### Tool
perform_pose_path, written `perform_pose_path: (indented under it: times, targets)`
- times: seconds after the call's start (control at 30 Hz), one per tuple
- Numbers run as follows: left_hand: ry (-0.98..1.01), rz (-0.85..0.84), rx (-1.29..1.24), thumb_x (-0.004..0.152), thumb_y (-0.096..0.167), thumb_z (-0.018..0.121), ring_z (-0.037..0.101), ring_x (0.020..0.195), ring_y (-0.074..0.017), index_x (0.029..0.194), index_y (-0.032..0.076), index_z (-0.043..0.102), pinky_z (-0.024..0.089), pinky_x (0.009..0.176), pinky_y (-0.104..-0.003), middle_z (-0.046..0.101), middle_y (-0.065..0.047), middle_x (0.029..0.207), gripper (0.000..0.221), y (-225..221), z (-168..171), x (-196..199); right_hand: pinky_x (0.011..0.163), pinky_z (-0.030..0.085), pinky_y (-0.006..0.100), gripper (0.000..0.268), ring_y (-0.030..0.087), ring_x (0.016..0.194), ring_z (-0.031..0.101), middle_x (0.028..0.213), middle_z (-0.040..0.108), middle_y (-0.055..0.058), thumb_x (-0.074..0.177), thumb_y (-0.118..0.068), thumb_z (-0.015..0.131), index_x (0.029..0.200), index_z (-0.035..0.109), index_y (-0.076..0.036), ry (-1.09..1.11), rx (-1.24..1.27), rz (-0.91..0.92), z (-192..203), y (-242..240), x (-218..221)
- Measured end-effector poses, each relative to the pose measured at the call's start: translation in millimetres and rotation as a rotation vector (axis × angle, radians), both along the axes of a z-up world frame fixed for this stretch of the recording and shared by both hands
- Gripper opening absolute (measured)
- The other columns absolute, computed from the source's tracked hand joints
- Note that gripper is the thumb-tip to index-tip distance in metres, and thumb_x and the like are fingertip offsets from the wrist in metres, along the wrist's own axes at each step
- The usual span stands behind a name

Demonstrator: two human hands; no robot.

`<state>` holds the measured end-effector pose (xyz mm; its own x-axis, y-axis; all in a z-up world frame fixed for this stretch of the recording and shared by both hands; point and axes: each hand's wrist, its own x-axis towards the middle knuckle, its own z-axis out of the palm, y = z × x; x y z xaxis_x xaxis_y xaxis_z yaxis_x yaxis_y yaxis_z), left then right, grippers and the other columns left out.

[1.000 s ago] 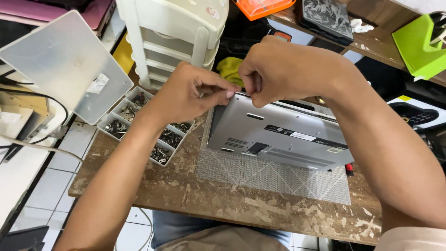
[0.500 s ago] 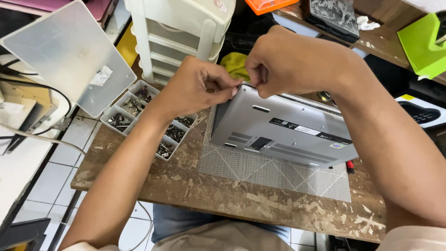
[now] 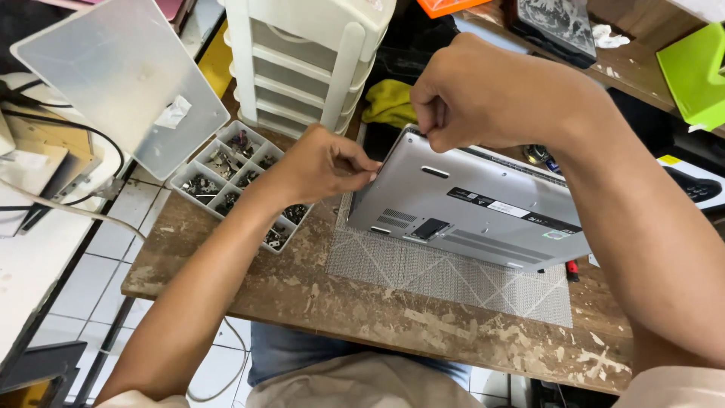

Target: Disassembling a laptop by removing screws from the back panel and prying the case open

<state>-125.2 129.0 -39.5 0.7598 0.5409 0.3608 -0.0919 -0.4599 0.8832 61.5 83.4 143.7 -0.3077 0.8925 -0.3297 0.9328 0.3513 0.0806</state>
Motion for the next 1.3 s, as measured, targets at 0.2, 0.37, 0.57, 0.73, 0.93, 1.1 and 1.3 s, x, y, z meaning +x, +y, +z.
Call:
perform_pose_path:
  times: [0.2,0.37,0.57,0.73,0.93,1.1,1.3]
  targets:
    - [0.097,0.023,-0.008,0.086,0.006,0.079,0.078,0.079,-0.0110,0.096,0.008,0.081,0.067,0.084,-0.021,0.083,-0.007,0.098,0.010,-3,-7,-3,0.065,0.047,0.033,0.002,0.015,0.062,0.064,0.062,0.071,0.000,0.073,-0.011,0.076,0.072,0.075,-0.013,-0.005,0.016,0.012,1,-3,0]
    - [0.175,0.033,-0.044,0.086,0.008,0.079,0.079,0.093,-0.0132,0.098,0.011,0.081,0.064,0.096,-0.024,0.083,-0.005,0.103,0.013,-5,-9,-5,0.064,0.046,0.031,0.010,0.012,0.058,0.060,0.058,0.069,0.000,0.078,-0.010,0.076,0.068,0.072,-0.011,0.084,0.017,0.023,2,-8,2]
    - [0.155,0.045,0.021,0.084,0.009,0.082,0.078,0.084,-0.0102,0.099,0.011,0.081,0.063,0.094,-0.024,0.083,-0.004,0.099,0.015,-1,-26,-3,0.061,0.050,0.033,0.017,0.021,0.060,0.067,0.075,0.073,0.006,0.077,0.008,0.066,0.081,0.075,-0.006,0.333,0.144,0.329,-11,-13,16]
    - [0.162,0.044,0.005,0.084,0.009,0.081,0.079,0.095,-0.0145,0.099,0.010,0.080,0.060,0.101,-0.027,0.082,-0.007,0.107,0.015,-7,-27,-7,0.064,0.048,0.035,0.018,0.025,0.070,0.065,0.103,0.070,0.015,0.091,0.011,0.058,0.099,0.071,0.003,0.507,0.245,0.404,-27,-38,17]
    - [0.052,0.021,0.103,0.083,0.005,0.083,0.076,0.080,-0.0112,0.094,0.008,0.081,0.063,0.081,-0.024,0.082,-0.006,0.095,0.012,-3,-43,-4,0.080,0.043,0.038,0.017,0.028,0.093,0.048,0.106,0.045,0.014,0.099,-0.006,0.075,0.112,0.069,0.003,0.547,0.484,0.293,-56,-59,13]
    - [0.133,0.025,0.035,0.084,0.005,0.082,0.078,0.085,-0.0130,0.098,0.010,0.081,0.065,0.089,-0.023,0.083,-0.006,0.101,0.015,-9,-48,-7,0.080,0.046,0.040,0.017,0.030,0.089,0.056,0.101,0.055,0.015,0.104,-0.007,0.074,0.113,0.064,0.002,0.470,0.584,0.258,-69,-65,8]
    - [0.172,0.020,0.004,0.086,0.004,0.080,0.080,0.091,-0.0157,0.099,0.009,0.079,0.065,0.095,-0.024,0.083,-0.008,0.104,0.014,-14,-57,-10,0.091,0.047,0.045,0.021,0.033,0.094,0.051,0.104,0.063,0.013,0.102,-0.009,0.081,0.111,0.065,0.001,0.308,0.745,0.331,-74,-73,1]
